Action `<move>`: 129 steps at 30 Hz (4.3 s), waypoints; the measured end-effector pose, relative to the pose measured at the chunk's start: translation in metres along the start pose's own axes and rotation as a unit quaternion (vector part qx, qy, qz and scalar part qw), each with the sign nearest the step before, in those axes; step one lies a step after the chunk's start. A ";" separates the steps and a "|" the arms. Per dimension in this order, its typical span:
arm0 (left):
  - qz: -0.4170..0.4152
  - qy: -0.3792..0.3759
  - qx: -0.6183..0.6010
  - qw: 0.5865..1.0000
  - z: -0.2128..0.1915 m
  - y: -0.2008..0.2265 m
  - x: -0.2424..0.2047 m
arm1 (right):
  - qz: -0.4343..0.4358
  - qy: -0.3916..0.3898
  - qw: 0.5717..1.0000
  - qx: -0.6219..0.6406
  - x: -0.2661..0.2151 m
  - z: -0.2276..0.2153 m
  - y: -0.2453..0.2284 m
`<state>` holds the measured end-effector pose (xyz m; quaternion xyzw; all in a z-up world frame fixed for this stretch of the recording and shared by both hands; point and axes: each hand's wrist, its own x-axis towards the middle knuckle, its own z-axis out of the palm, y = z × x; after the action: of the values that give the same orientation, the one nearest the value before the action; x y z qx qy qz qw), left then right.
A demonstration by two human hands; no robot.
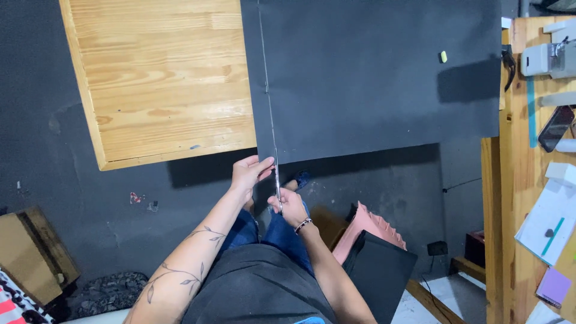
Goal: The person measures a large piece of black fabric on a wooden table using a metal ruler and a yellow chalk marker. They then use scissors to cut the fabric along the marked line, separating a strip from the main piece.
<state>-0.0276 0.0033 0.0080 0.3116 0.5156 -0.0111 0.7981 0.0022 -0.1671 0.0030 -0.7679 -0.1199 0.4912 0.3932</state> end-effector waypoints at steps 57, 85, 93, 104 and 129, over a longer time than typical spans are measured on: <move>-0.029 -0.027 -0.036 0.999 -0.011 -0.014 -0.028 | 0.029 0.010 0.999 -0.017 -0.014 0.000 -0.018; -0.002 -0.037 -0.014 0.999 -0.034 -0.028 -0.046 | 0.032 -0.018 0.998 -0.049 -0.020 -0.006 -0.044; -0.013 -0.052 0.026 0.998 -0.048 -0.048 -0.028 | 0.049 -0.013 0.996 -0.076 -0.020 -0.007 -0.071; 0.035 -0.050 0.070 0.996 -0.028 0.019 -0.021 | 0.040 -0.021 0.998 -0.052 -0.015 -0.004 -0.049; 0.050 0.068 0.043 0.996 -0.036 0.032 -0.018 | -0.017 -0.147 0.989 0.007 -0.009 -0.011 -0.047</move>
<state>-0.0540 0.0423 0.0286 0.3712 0.5514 0.0275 0.7466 0.0165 -0.1465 0.0452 -0.6821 -0.1860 0.5932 0.3851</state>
